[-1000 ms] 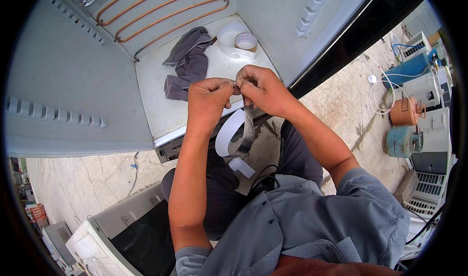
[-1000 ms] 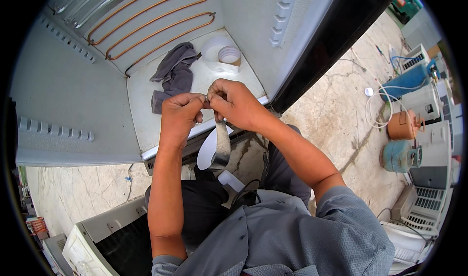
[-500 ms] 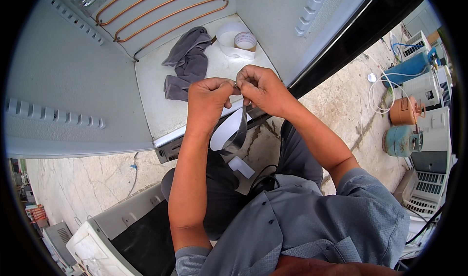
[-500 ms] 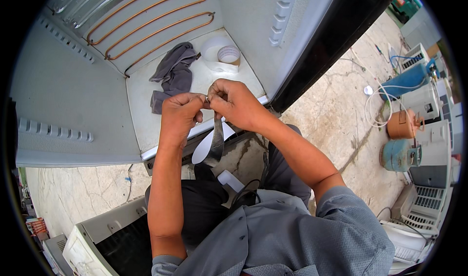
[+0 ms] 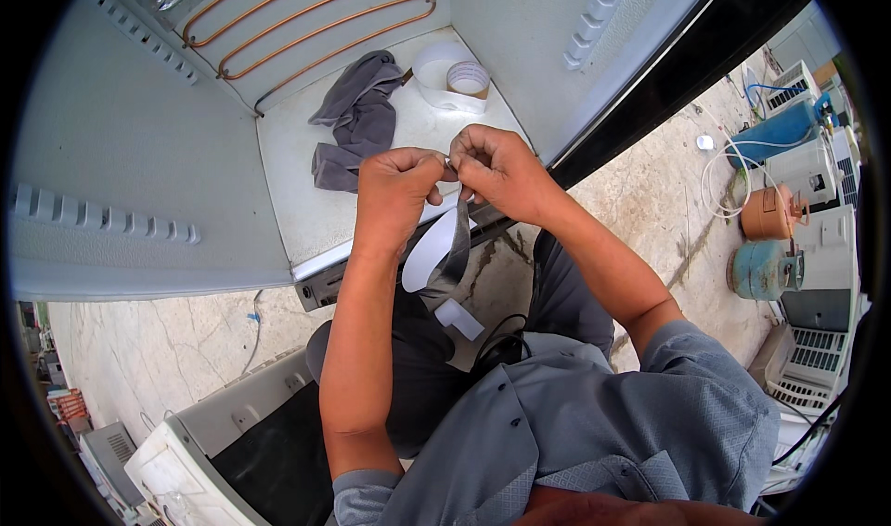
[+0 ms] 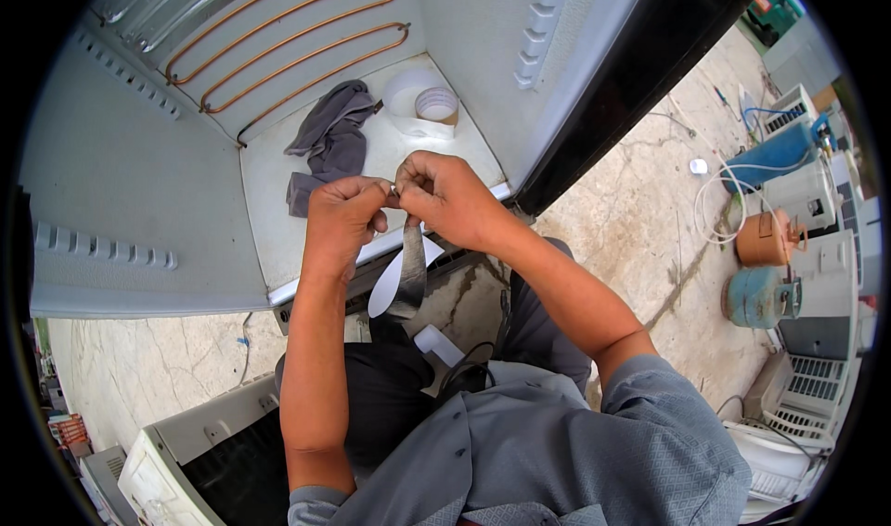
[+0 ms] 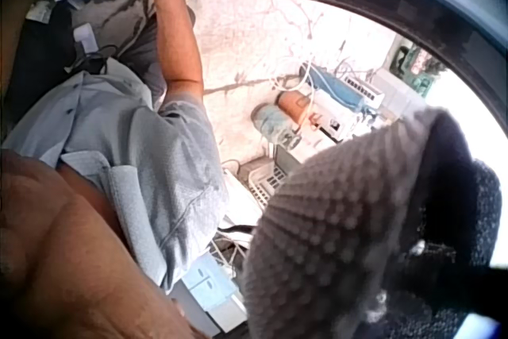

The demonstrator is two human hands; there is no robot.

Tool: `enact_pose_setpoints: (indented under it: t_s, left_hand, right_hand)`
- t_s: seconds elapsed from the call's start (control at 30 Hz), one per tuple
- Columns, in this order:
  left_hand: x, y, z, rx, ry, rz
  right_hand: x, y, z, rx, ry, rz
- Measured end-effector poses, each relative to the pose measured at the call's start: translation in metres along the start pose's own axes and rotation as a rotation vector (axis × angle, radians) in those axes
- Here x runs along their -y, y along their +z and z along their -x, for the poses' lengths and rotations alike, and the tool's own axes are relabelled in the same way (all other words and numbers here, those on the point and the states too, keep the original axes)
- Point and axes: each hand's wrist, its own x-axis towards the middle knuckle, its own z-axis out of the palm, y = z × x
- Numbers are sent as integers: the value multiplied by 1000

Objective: The person applies silver reflective insulation tape to the copper evaporator coils inside a refrigerator. They tear off strips of tape, press them onto the coils, and smooth them down with a cloth to ensure adhesion.

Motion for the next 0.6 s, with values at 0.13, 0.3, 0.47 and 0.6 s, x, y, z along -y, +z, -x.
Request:
enact_pose_setpoints:
  t_s: [0.13,0.3,0.47,0.6]
  left_hand:
    - [-1,-2,-1,26,-27,-20]
    - [-1,2,-1,-10,-9,-14]
    - [11,1,-8,-18,54,10]
    - [14,7,-10,-65,107,-7]
  right_hand:
    - [-3,-2,0,-2,-30,35]
    - [-12,-6,-2,27,-54,74]
    - [-17,-2,-3,-52,-66,-47]
    - [-17,-3,-2,-115,-24,-145]
